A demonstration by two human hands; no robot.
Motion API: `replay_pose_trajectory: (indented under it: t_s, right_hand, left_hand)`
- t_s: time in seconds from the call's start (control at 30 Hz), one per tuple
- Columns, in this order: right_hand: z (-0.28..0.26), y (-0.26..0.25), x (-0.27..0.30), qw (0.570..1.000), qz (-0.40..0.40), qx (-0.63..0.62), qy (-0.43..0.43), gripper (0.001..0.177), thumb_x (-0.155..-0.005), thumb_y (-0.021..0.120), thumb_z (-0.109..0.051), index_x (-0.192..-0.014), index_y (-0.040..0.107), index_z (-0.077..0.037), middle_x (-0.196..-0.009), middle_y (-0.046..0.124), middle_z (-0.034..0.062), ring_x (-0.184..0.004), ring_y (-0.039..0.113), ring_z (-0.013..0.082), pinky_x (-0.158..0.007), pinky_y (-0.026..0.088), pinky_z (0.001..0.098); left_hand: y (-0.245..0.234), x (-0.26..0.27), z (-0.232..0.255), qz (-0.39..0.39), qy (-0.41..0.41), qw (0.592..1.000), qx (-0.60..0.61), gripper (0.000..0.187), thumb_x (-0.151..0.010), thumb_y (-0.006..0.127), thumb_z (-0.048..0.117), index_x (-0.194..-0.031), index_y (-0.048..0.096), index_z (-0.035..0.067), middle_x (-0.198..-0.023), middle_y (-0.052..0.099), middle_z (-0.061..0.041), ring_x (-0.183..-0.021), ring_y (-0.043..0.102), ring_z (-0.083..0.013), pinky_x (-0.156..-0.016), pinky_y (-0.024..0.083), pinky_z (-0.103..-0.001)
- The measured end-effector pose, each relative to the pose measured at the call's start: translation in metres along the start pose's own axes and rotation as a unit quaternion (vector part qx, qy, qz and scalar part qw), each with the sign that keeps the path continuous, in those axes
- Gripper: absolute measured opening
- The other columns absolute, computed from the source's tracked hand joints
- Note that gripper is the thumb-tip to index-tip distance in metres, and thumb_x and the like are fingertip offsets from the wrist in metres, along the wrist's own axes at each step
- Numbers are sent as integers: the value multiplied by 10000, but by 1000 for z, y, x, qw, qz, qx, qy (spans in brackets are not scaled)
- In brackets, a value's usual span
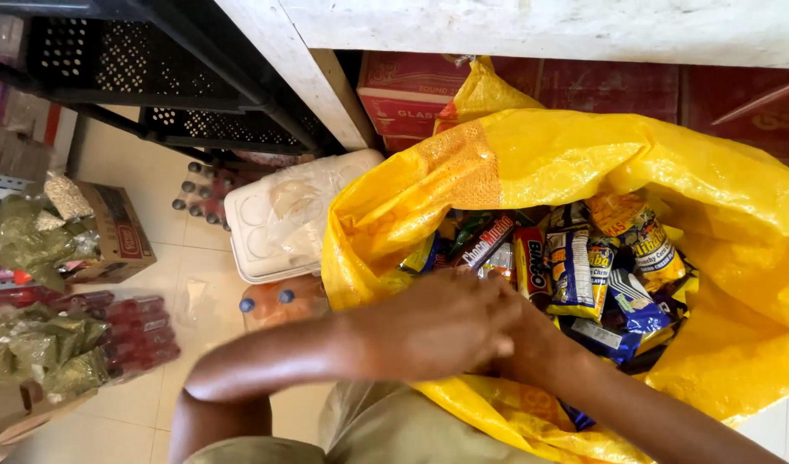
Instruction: Restocking various packaged snack items from a large yellow bag onto a black plastic shelf.
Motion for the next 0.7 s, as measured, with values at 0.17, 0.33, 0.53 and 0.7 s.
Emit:
replay_pose_trajectory:
  t_s: [0.17, 0.33, 0.53, 0.7]
  right_hand:
    - [-5, -20, 4, 999, -17, 5, 30, 487, -708, 691, -184, -1185, 668, -89, -1126, 650, 160, -1047, 604, 346, -863, 506, 463]
    - [-4, -16, 12, 993, -100, -21, 60, 395, -772, 699, -201, -1156, 664, -118, -1126, 629, 121, -1031, 596, 331, -789, 534, 437]
    - [-5, -41, 36, 999, 35, -28, 19, 311, -751, 677, -206, -1045, 711, -110, -1029, 617, 92, -995, 606, 290, -748, 544, 394]
    - [0, -85, 63, 989, 144, -17, 24, 418, -707, 690, -197, -1114, 719, -105, -993, 609, 80, -955, 619, 260, -734, 546, 366]
  left_hand:
    - [-46, -44, -39, 5, -180, 977, -110, 688, -817, 585, 73, -1486, 424, 68, -1248, 587, -287, -1132, 616, -447, -917, 510, -523]
    - [-57, -47, -62, 193, -171, 956, -141, 669, -833, 573, 56, -1485, 423, 39, -1355, 523, -297, -1157, 589, -471, -920, 510, -534]
    - [-49, -37, -57, 185, -166, 947, -201, 588, -881, 596, 194, -1428, 477, 13, -1389, 485, -303, -1172, 552, -501, -909, 491, -537]
    - [-37, -34, -63, -10, -218, 974, -61, 410, -1067, 466, 338, -1359, 584, 76, -1259, 642, -181, -1211, 628, -354, -1035, 489, -487]
Point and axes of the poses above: each hand's wrist, its own x-axis away from the middle knuckle, its own y-axis out of the palm, z = x × y, the point moved 3 cm from there along -x, towards the middle knuckle
